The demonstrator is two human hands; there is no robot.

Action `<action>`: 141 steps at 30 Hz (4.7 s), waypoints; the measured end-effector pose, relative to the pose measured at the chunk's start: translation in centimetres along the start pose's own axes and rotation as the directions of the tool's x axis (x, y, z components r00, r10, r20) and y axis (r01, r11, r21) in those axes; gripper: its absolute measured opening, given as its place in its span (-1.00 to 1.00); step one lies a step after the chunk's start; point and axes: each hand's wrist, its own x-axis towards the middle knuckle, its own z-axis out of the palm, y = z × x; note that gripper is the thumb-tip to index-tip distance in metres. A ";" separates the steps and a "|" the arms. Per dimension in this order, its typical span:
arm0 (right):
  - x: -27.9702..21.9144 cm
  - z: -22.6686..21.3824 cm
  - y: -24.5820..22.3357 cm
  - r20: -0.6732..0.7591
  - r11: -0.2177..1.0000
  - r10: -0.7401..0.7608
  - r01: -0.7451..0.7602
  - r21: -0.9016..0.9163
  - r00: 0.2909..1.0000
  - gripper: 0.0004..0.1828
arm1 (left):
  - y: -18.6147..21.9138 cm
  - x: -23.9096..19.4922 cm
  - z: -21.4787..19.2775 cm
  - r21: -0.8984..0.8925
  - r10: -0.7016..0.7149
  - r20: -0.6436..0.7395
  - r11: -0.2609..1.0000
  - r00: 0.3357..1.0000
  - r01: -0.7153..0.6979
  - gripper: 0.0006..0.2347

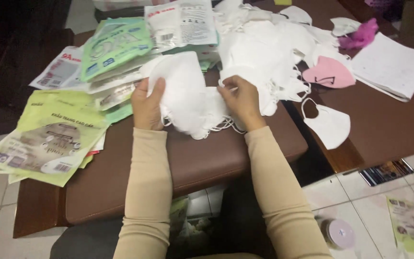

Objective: The person folds white face masks by hand and places them into a pile on a brown table. They also handle green and yellow mask packaging, moving it aside to access the masks. The person repeatedly picks up masks, folds them, and stacks them.

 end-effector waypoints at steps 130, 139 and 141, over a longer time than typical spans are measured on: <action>-0.2 -8.2 -1.7 -0.303 0.837 -0.258 0.369 0.405 0.917 -0.87 | -0.8 -1.0 0.8 0.302 -0.051 0.134 0.953 0.990 0.008 -0.76; -0.4 0.0 -3.6 -0.079 0.919 -0.135 0.155 0.363 0.988 -0.92 | -3.4 -0.3 -0.2 0.329 -0.332 0.240 0.912 0.912 0.245 -0.77; -0.5 -0.4 -3.7 -0.244 0.917 -0.031 0.124 0.379 0.969 -0.84 | -5.3 1.4 -1.8 0.253 -0.304 0.138 0.931 0.943 0.263 -0.76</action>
